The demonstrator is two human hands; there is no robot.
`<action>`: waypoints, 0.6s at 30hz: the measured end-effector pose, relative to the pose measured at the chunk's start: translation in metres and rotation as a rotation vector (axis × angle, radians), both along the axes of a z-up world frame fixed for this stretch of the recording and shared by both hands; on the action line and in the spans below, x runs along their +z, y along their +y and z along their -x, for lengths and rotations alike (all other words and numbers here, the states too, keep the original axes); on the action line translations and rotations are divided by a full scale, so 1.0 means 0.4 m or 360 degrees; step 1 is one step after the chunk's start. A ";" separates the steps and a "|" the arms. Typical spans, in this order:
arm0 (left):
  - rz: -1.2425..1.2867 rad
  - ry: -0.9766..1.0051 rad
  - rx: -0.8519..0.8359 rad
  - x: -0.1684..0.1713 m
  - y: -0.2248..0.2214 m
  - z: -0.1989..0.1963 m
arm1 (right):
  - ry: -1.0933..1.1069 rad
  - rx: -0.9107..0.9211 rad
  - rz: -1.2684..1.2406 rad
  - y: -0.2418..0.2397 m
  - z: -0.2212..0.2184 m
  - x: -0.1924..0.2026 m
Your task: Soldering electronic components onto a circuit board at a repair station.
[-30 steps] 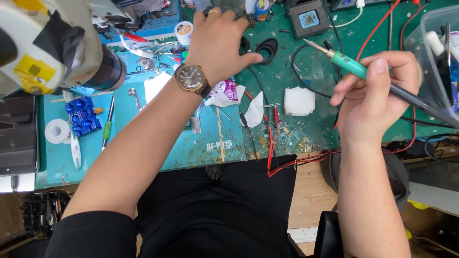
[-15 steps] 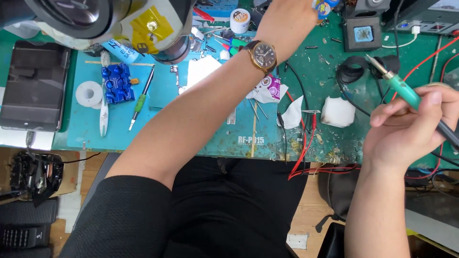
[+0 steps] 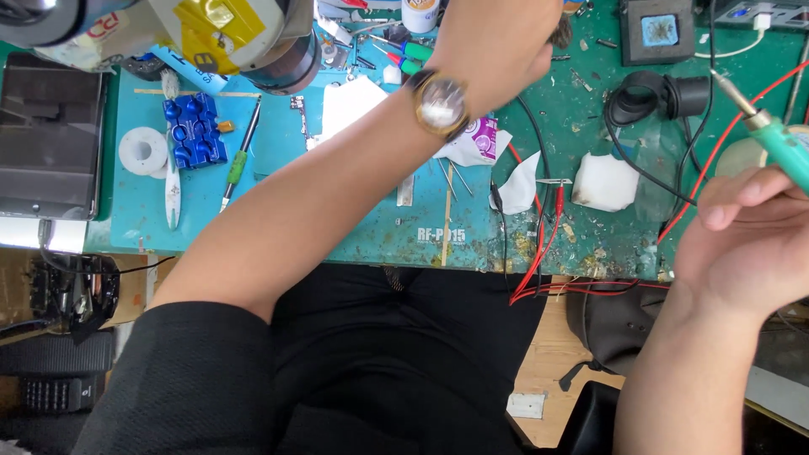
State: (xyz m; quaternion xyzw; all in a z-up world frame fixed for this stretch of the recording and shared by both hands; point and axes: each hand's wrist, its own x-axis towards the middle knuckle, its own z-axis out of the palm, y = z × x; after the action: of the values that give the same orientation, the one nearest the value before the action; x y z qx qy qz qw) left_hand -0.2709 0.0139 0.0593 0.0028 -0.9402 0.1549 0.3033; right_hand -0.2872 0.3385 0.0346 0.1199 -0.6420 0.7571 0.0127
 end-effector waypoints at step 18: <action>-0.0440 -0.0323 -0.0213 -0.080 -0.185 -0.728 | 0.0272 0.0838 -0.0150 -0.425 -0.366 -0.020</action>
State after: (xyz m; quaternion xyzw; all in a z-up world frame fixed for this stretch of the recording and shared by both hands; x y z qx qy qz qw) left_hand 0.0202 -0.0600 0.0272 -0.0339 -0.9764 0.0032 0.2133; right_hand -0.1408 0.1685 0.0266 0.3465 -0.6200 0.6907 -0.1358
